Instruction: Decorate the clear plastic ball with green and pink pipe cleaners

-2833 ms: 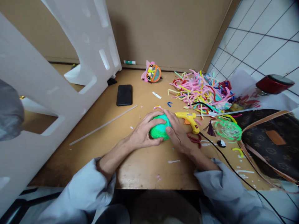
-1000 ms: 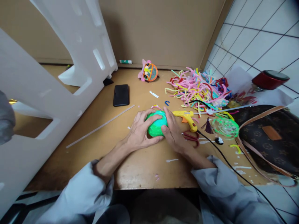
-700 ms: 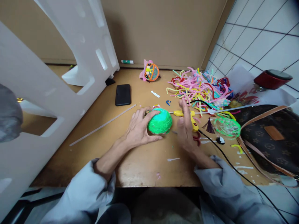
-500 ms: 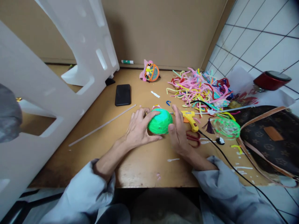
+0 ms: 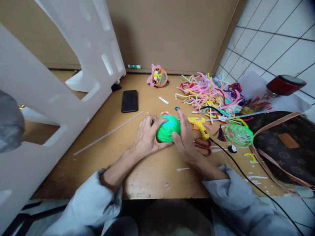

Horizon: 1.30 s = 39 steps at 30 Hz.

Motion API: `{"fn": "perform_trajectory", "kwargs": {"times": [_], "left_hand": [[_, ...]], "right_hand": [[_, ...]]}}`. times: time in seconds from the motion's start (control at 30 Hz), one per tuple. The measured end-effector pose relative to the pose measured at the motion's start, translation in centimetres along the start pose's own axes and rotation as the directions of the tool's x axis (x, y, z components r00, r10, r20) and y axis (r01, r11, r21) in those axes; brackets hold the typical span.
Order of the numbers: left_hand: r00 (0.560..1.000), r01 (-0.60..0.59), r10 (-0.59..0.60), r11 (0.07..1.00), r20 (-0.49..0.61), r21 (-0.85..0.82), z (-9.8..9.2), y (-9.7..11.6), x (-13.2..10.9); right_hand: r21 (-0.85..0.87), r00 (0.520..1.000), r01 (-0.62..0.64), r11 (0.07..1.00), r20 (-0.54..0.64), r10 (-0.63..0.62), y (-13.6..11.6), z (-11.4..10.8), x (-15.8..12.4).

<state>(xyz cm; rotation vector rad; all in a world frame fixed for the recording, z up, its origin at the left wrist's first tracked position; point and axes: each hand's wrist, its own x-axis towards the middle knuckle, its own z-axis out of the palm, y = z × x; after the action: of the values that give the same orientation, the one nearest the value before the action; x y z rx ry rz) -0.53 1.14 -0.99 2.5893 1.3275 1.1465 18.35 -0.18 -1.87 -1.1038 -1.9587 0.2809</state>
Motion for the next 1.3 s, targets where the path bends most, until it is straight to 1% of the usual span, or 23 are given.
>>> {"fn": "perform_trajectory", "kwargs": {"times": [0.07,0.17,0.3,0.43,0.63,0.77,0.87,1.03,1.13,1.3], "left_hand": [[1.0,0.009,-0.009,1.0,0.006,0.001,-0.1,0.0,0.0],[1.0,0.008,-0.008,1.0,0.016,-0.012,0.0,0.1,-0.1],[1.0,-0.023,0.023,1.0,-0.006,-0.004,0.3,0.1,-0.3],[0.999,-0.035,0.035,0.999,-0.02,0.006,0.4,0.3,-0.3],[0.999,-0.031,0.032,0.999,-0.019,0.027,0.5,0.6,-0.3],[0.998,-0.051,0.052,0.998,-0.031,0.046,0.5,0.9,-0.4],[0.998,-0.052,0.054,0.997,-0.039,0.049,0.5,1.0,-0.4],[0.999,-0.022,0.023,0.999,-0.023,0.044,0.6,1.1,-0.6],[0.999,-0.035,0.037,0.999,-0.039,0.041,0.7,1.2,-0.6],[0.999,-0.028,0.029,1.0,-0.031,0.012,0.6,1.4,-0.6]], "right_hand": [[0.032,1.0,-0.014,0.999,-0.017,0.015,0.0,-0.4,0.1],[0.069,1.0,-0.001,0.998,0.016,0.0,-0.1,-0.6,0.3],[0.102,0.998,0.024,0.994,0.056,-0.03,-0.3,-0.3,0.4],[0.11,0.997,0.017,0.994,0.073,-0.025,-0.5,0.0,0.5],[0.136,0.998,0.024,0.99,0.052,-0.032,-0.3,0.0,0.5],[0.146,0.996,-0.037,0.989,0.083,0.025,-0.4,-0.2,0.4],[0.168,0.995,-0.058,0.984,0.089,0.044,-0.6,-0.3,0.4],[0.184,0.997,-0.035,0.982,0.069,0.022,-0.5,-0.2,0.4],[0.177,0.998,-0.007,0.984,0.065,-0.004,-0.4,-0.1,0.4],[0.164,0.998,-0.009,0.986,0.058,-0.001,-0.5,0.2,0.4]]}}
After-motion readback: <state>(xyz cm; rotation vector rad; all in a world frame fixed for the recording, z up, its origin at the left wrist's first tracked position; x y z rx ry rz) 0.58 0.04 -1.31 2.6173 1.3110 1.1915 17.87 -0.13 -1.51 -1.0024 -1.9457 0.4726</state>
